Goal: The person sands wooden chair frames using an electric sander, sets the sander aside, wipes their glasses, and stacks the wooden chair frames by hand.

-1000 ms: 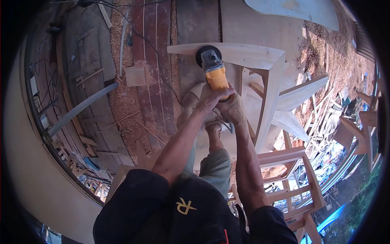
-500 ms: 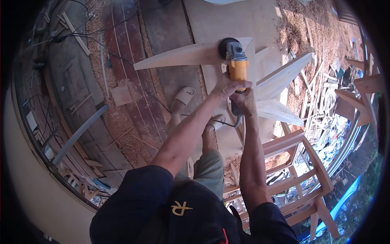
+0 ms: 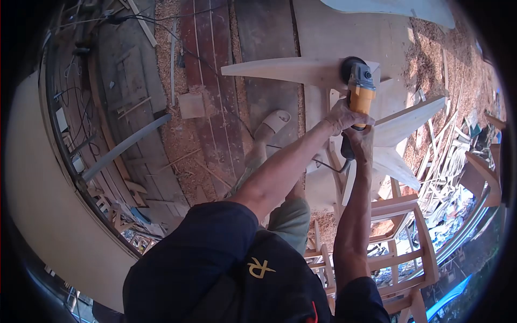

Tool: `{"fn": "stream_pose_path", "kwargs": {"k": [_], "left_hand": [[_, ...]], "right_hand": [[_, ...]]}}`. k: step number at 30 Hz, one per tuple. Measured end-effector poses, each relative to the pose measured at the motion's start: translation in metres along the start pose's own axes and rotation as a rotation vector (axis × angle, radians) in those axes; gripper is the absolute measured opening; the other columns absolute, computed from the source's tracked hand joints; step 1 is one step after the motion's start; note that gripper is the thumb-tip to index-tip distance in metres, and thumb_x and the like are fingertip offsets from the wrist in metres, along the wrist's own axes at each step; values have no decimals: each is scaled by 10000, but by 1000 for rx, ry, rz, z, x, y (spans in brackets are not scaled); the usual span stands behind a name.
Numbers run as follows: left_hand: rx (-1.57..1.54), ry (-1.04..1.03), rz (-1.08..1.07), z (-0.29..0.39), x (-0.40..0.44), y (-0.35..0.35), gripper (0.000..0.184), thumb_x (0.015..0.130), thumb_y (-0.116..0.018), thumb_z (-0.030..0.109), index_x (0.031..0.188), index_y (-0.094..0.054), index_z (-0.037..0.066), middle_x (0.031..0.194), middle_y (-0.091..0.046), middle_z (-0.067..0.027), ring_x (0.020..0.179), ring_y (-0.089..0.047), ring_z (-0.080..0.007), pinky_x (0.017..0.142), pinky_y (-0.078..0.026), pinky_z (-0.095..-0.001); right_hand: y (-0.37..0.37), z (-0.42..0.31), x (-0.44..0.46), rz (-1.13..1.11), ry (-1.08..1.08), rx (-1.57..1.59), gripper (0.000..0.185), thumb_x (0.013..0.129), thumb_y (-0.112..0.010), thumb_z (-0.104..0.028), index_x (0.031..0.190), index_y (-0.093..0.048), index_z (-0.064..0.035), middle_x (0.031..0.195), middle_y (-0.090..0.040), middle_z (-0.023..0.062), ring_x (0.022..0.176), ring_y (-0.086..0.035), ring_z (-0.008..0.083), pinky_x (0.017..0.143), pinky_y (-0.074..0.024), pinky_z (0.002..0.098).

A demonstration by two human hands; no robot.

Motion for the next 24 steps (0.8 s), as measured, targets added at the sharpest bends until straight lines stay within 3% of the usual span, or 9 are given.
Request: {"fn": "stream_pose_path", "kwargs": {"k": [2,3,5,7,11,14,17,20,24], "left_hand": [[83,53,19,-3,-13,33,602,652,-956,248,1136,-667,37,1061,-718,-43,956,-699,-174,896,-569,-351],[42,46,60,5,-25,47,571,660,-951,241,1118,-677,39,1042,-720,-38,948,-700,-171,892,-569,-349],[-39,31,136,22,-58,82,509,675,-939,225,1084,-695,45,1005,-723,-29,933,-704,-164,885,-570,-343],[-46,19,204,38,-84,119,455,704,-918,200,1080,-702,59,1001,-721,-26,932,-704,-161,877,-570,-337],[-209,-1,345,52,-128,188,387,749,-891,166,1068,-698,63,992,-714,-39,891,-708,-166,824,-587,-324],[-232,-116,406,76,-153,194,383,752,-882,161,1074,-697,66,996,-713,-42,896,-709,-166,827,-587,-320],[-160,-79,345,61,-141,183,396,751,-882,161,1087,-694,67,1010,-712,-45,908,-710,-165,839,-587,-321],[-77,62,234,21,-112,149,405,786,-867,199,1122,-680,76,1053,-699,-33,967,-695,-165,865,-576,-339],[139,122,74,3,-65,72,492,723,-899,243,1124,-686,53,1037,-708,-45,941,-702,-166,848,-575,-321]], "right_hand": [[-28,-2,-7,-35,-3,-198,462,752,-858,-247,1068,-689,45,892,-745,104,792,-724,190,728,-566,326],[-49,-38,-23,-73,146,-32,546,735,-880,-243,1140,-658,48,952,-745,121,844,-724,202,764,-564,340],[-94,-46,-30,-160,170,48,685,713,-894,-266,1271,-598,-1,1038,-751,186,954,-753,284,804,-569,408],[-135,-56,-35,-204,257,-58,742,716,-884,-265,1343,-565,-31,1064,-753,194,995,-754,307,826,-570,419],[-200,-100,-55,-248,249,-214,795,712,-861,-339,1393,-553,-69,1099,-746,218,1066,-713,413,886,-565,486],[-223,-103,-64,-315,272,-254,760,750,-846,-285,1415,-551,-64,1184,-722,226,1075,-701,428,872,-570,460],[-204,-91,-62,-226,314,-237,819,690,-853,-355,1407,-558,-90,1126,-743,212,1077,-691,438,922,-553,513],[-154,-68,-60,-176,186,-135,783,685,-871,-318,1368,-580,-69,1085,-752,189,1030,-723,392,883,-559,458],[-76,-36,-53,-21,173,107,689,704,-870,-294,1288,-615,-32,1010,-753,158,951,-745,288,828,-564,402]]}}
Point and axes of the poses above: each hand's wrist, its own x-axis towards the middle knuckle, its own y-axis out of the back of the hand, z = x × y, the point moved 9 cm from there along x, towards the middle knuckle
